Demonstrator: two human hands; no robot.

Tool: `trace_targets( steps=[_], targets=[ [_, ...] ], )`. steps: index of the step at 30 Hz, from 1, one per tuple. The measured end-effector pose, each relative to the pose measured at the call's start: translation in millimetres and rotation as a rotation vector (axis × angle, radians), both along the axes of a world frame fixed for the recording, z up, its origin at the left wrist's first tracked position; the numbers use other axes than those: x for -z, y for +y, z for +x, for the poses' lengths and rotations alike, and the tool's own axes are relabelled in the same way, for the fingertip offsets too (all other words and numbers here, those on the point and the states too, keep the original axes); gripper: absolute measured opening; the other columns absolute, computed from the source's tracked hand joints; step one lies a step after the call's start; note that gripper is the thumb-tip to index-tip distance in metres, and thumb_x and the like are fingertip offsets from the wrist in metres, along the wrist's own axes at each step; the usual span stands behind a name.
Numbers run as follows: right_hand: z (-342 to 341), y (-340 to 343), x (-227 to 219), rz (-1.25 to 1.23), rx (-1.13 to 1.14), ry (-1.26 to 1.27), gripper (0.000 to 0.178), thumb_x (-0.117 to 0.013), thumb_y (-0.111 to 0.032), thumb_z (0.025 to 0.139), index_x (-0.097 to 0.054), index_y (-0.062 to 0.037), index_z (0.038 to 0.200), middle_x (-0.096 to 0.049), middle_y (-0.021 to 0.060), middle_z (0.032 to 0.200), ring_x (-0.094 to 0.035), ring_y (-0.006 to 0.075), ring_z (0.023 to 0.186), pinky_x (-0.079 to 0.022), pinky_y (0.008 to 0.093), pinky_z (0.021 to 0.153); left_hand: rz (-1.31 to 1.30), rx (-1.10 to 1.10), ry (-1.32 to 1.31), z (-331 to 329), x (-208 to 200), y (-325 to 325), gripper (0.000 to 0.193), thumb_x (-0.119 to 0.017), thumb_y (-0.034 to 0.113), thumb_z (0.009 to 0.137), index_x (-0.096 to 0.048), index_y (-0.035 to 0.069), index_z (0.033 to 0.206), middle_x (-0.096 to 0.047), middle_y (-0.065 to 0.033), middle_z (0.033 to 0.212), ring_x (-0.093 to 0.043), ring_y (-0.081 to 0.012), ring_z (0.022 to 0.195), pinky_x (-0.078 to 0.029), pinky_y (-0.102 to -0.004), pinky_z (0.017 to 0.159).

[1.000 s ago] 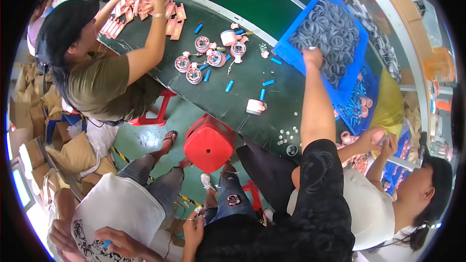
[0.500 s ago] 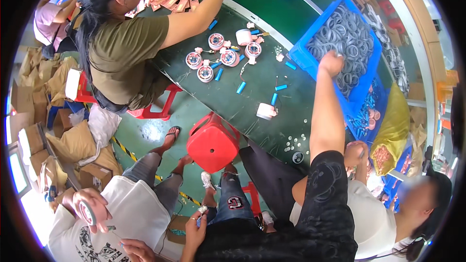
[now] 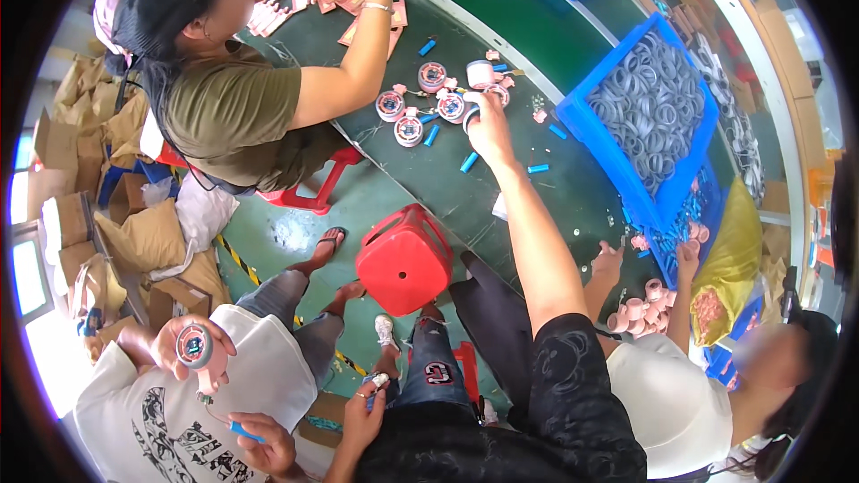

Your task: Assembling small plastic components on a production line.

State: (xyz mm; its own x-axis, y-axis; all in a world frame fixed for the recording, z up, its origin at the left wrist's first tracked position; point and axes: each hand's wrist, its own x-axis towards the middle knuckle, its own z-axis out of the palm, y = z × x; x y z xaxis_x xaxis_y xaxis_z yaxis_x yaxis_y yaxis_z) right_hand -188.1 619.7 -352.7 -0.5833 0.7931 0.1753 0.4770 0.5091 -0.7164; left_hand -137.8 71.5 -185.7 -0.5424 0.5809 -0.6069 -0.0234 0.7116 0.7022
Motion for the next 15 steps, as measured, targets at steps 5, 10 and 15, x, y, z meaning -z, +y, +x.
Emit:
trace_targets(
  steps=[5, 10, 15],
  targets=[
    [-6.3, -1.3, 12.1, -0.061, 0.047, 0.064, 0.05, -0.056, 0.002, 0.081, -0.056, -0.0071, 0.13, -0.059, 0.018, 0.124, -0.057, 0.0369, 0.119, -0.047, 0.0425, 0.1, 0.017, 0.004, 0.009, 4.0, 0.8, -4.1, 0.023, -0.06, 0.012, 0.097, -0.065, 0.003, 0.118, -0.071, -0.0158, 0.11, -0.068, -0.0278, 0.107, -0.05, -0.0347, 0.092],
    [1.3, -19.6, 7.2, -0.16, -0.013, -0.031, 0.05, -0.055, 0.002, 0.08, -0.056, -0.0046, 0.129, -0.06, 0.0172, 0.125, -0.058, 0.0359, 0.118, -0.047, 0.0419, 0.099, 0.018, -0.01, -0.006, 4.3, 6.2, -15.5, 0.024, -0.061, 0.012, 0.097, -0.065, 0.003, 0.118, -0.07, -0.0179, 0.109, -0.068, -0.0311, 0.105, -0.051, -0.0351, 0.09],
    [-22.4, -45.1, -6.2, -0.182, -0.122, -0.177, 0.047, -0.053, 0.001, 0.081, -0.056, -0.0042, 0.127, -0.058, 0.0201, 0.133, -0.058, 0.0351, 0.122, -0.047, 0.043, 0.101, 0.024, -0.03, 0.02, 7.1, 12.9, -24.9, 0.025, -0.06, 0.014, 0.097, -0.065, 0.003, 0.119, -0.07, -0.0191, 0.108, -0.068, -0.0329, 0.103, -0.051, -0.0364, 0.088]
  ],
)
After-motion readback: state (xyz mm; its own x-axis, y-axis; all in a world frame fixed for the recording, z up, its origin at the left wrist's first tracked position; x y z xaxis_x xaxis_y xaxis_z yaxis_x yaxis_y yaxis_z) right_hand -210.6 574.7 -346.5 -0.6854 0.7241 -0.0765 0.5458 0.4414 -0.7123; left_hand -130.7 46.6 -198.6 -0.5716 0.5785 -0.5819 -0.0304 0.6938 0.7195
